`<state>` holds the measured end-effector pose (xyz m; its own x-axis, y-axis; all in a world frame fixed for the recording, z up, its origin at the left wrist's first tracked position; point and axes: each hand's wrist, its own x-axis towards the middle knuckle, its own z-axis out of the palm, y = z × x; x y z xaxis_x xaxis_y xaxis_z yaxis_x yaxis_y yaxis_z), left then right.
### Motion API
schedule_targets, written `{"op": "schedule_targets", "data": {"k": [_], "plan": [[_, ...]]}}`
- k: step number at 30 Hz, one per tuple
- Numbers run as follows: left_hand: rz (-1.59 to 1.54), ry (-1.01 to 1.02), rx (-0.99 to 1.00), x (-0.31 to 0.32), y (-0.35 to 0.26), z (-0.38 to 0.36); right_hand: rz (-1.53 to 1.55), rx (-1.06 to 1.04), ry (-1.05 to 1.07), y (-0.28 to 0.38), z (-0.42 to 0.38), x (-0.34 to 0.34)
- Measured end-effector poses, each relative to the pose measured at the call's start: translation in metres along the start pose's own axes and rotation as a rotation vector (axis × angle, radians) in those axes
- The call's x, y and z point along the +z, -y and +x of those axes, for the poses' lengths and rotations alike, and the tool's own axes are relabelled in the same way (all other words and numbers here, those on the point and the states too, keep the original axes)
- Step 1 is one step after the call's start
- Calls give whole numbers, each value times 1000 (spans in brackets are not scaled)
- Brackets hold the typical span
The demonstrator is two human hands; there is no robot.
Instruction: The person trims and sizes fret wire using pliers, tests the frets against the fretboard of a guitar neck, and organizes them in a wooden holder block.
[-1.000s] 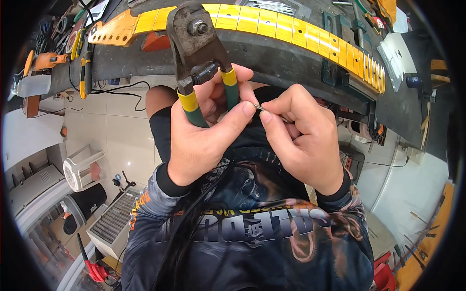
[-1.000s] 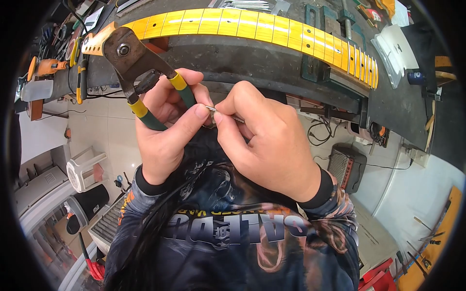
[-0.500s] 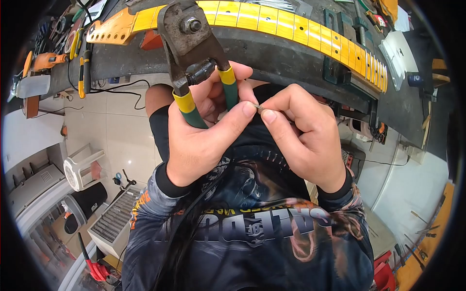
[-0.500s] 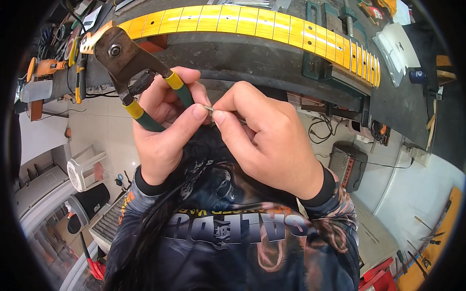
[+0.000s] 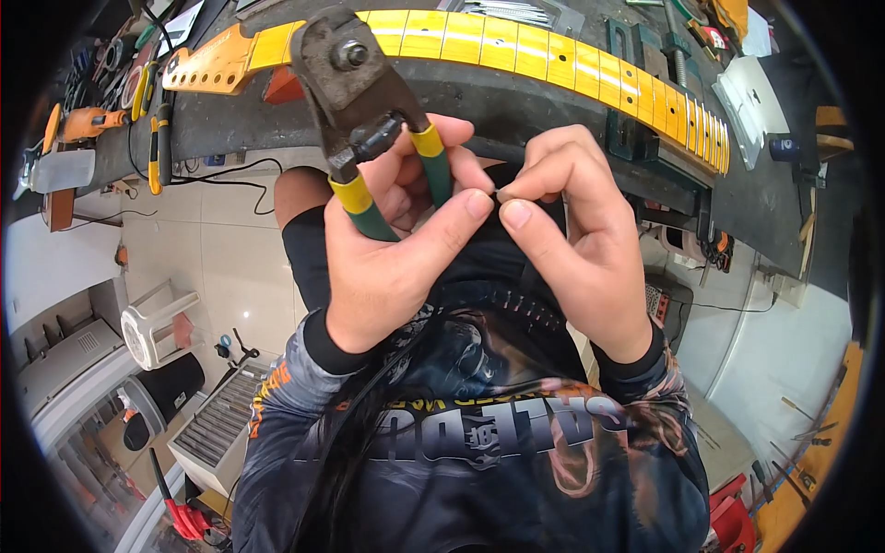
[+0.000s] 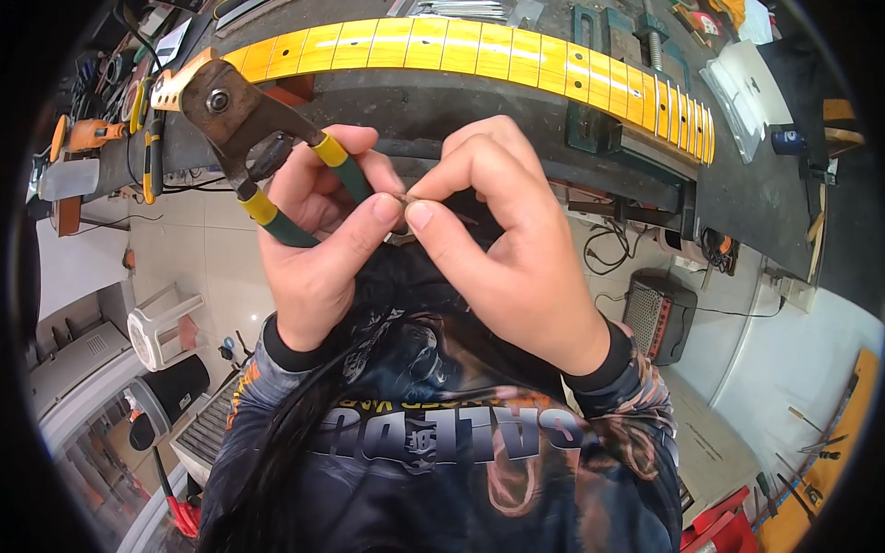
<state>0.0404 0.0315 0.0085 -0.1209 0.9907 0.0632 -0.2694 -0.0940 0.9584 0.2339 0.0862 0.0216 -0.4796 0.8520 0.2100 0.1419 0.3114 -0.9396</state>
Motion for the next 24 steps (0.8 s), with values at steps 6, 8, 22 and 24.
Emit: {"op": "schedule_targets", "data": {"k": [6,8,22,24], "plan": [[-48,67,20,24,11,15,763,162,-130,-3,-9,9],[-43,88,5,31,14,21,832,236,-263,-2,-10,9],[-316,314,-322,65,8,47,-121,-204,46,-19,-25,-88],[-346,334,-350,70,8,49,-131,-229,65,-17,-24,-96]]}}
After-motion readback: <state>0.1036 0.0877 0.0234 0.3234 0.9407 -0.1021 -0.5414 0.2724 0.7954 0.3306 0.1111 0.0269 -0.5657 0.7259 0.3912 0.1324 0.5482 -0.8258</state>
